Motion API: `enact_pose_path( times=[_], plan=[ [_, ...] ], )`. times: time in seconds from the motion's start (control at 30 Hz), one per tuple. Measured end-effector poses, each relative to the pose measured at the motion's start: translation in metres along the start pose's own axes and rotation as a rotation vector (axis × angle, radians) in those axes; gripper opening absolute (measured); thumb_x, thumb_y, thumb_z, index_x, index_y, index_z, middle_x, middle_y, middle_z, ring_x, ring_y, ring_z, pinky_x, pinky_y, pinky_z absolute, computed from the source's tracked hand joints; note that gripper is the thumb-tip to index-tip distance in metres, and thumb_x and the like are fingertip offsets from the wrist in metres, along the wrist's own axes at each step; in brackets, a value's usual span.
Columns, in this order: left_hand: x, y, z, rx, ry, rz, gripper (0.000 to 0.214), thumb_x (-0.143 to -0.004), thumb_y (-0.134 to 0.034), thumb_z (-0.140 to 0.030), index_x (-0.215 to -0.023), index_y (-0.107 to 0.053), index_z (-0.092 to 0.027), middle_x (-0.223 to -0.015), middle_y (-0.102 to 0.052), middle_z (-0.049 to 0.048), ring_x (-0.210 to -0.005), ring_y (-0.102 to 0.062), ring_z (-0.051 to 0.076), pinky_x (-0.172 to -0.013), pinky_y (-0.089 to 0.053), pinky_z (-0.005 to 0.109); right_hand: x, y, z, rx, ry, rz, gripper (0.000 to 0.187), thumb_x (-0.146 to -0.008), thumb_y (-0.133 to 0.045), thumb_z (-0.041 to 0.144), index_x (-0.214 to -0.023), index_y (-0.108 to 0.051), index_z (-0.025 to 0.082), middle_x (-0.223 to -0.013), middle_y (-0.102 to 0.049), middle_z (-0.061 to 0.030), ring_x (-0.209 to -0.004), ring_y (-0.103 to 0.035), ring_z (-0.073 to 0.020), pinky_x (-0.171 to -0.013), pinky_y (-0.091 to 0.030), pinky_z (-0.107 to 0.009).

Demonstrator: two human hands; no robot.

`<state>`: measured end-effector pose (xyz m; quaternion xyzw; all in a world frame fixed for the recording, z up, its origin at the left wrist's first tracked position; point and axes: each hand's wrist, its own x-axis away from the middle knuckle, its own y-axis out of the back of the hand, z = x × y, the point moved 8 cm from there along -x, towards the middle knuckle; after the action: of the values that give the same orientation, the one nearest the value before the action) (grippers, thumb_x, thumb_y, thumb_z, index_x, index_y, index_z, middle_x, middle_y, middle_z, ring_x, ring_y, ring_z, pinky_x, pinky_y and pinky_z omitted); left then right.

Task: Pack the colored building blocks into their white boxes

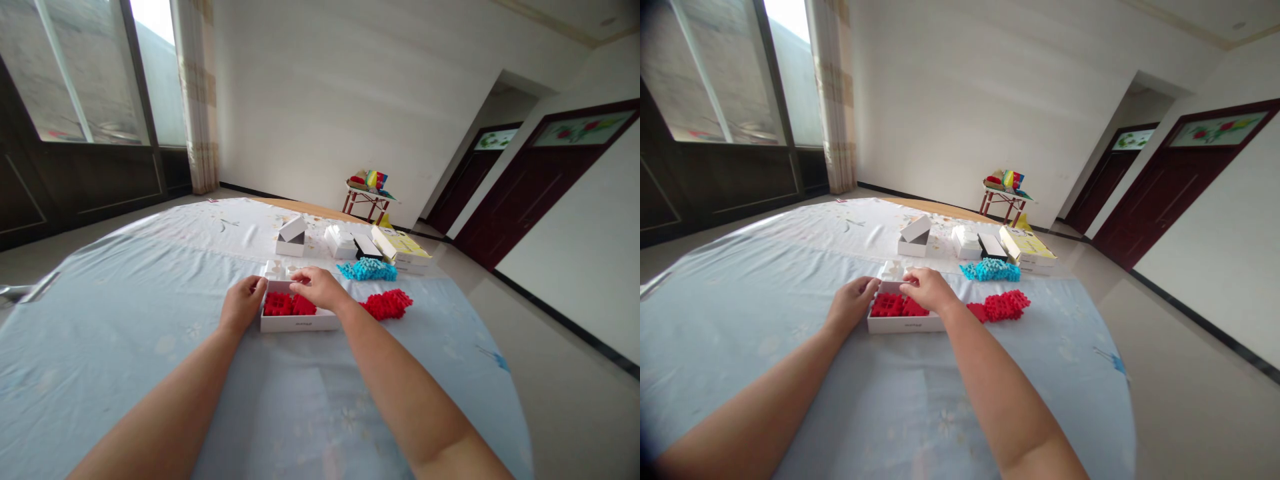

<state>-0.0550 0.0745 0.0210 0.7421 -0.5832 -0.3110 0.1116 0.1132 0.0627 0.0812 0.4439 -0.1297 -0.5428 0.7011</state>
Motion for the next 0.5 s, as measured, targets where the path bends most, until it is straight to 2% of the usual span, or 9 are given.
enact_pose_path(
  times=[0.13, 0.23, 0.37, 0.5],
  plan=[
    [0.001, 0.001, -0.005, 0.005, 0.0, 0.013, 0.036, -0.077, -0.043, -0.048, -0.078, -0.064, -0.019, -0.069, -0.065, 0.0014, -0.065, -0.057, 0.016, -0.061, -0.04, 0.024, 0.009, -0.002, -0.017, 0.032, -0.053, 0.094, 0.029, -0.074, -0.062, 0.035, -0.098, -0.067, 0.018, -0.095, -0.067, -0.006, -0.087, -0.061, -0.0182, -0.078, -0.047, -0.029],
    [0.002, -0.002, -0.008, 0.031, 0.002, 0.071, 0.038, -0.074, -0.046, -0.05, -0.083, -0.064, -0.018, -0.074, -0.066, 0.002, -0.065, -0.058, 0.016, -0.062, -0.042, 0.025, 0.013, -0.011, -0.025, 0.058, -0.061, 0.172, 0.032, -0.073, -0.062, 0.039, -0.1, -0.067, 0.02, -0.098, -0.068, -0.0053, -0.09, -0.062, -0.0202, -0.08, -0.047, -0.031],
    [0.001, -0.006, -0.008, 0.056, 0.009, 0.124, 0.047, -0.069, -0.051, -0.055, -0.093, -0.062, -0.016, -0.082, -0.066, 0.0039, -0.066, -0.058, 0.016, -0.062, -0.045, 0.026, 0.016, -0.018, -0.025, 0.015, -0.023, 0.255, 0.029, -0.076, -0.059, 0.037, -0.1, -0.068, 0.025, -0.099, -0.069, -0.0009, -0.092, -0.062, -0.0192, -0.082, -0.047, -0.029],
    [0.0, -0.008, -0.004, 0.068, 0.019, 0.139, 0.048, -0.068, -0.051, -0.055, -0.094, -0.062, -0.016, -0.084, -0.065, 0.0045, -0.066, -0.058, 0.016, -0.062, -0.045, 0.027, 0.015, -0.017, -0.025, -0.008, -0.012, 0.274, 0.03, -0.075, -0.06, 0.037, -0.101, -0.068, 0.025, -0.102, -0.069, -0.0004, -0.096, -0.061, -0.0197, -0.084, -0.046, -0.028]
  ],
)
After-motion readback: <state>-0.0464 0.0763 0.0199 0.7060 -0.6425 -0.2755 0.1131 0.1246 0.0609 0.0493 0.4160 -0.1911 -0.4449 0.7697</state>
